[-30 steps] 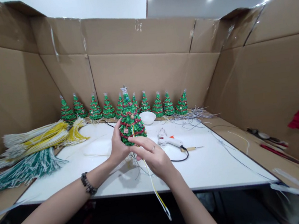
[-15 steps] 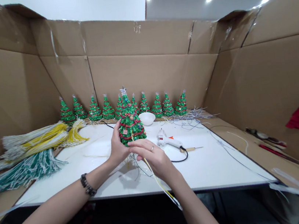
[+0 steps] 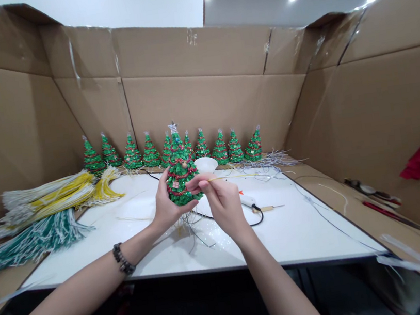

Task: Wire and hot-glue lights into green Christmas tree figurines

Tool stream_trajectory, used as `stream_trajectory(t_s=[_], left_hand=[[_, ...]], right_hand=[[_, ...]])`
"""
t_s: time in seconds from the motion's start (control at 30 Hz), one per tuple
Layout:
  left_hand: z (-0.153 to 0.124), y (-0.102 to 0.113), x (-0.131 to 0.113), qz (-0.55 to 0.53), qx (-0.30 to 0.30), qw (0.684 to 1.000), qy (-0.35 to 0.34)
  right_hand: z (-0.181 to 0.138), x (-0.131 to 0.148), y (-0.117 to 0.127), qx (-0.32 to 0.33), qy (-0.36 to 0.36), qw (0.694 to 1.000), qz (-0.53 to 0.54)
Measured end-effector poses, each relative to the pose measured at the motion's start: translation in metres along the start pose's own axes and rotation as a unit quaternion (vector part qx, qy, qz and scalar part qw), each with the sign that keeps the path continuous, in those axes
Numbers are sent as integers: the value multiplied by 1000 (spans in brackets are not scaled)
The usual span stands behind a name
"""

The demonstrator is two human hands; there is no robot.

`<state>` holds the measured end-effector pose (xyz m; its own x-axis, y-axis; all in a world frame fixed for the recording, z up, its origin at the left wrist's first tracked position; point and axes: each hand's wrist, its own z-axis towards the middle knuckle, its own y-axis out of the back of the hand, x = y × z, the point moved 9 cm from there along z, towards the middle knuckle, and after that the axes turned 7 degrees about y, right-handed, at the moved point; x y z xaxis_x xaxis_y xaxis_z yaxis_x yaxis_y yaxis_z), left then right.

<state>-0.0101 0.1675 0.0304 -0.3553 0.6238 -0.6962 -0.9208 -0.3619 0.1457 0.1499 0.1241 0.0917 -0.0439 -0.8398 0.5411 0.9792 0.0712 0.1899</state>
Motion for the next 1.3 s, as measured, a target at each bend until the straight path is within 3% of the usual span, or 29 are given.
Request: stream_trajectory(t_s=[0.17, 0.3, 0.4, 0.53, 0.7, 0.83, 0.93, 1.03, 1.3], left_hand=[[-1, -1, -3, 11, 8, 1000, -18], [-2, -3, -6, 12, 18, 999, -30], [-3, -4, -5, 4, 20, 1000, -21], [-1, -3, 0, -18, 9, 1000, 20], [2, -5, 15, -115, 20, 989, 94], [2, -10, 27, -201, 41, 970, 134], [2, -11, 29, -228, 40, 964, 132], [1, -10, 30, -232, 30, 963, 134], [-1, -7, 22, -237, 9, 961, 144]], right_hand=[[13, 3, -9, 21, 33, 995, -89], [11, 8, -7, -36, 92, 976, -193], [10, -3, -6, -71, 67, 976, -194], [0, -21, -4, -115, 1, 987, -108], [-47, -33, 2, -224, -74, 970, -56], [-69, -61, -28, -156, -201, 964, 73], [-69, -75, -55, -122, -270, 924, 241], [-64, -79, -67, -137, -290, 885, 338], [-57, -80, -95, -114, -297, 825, 468]])
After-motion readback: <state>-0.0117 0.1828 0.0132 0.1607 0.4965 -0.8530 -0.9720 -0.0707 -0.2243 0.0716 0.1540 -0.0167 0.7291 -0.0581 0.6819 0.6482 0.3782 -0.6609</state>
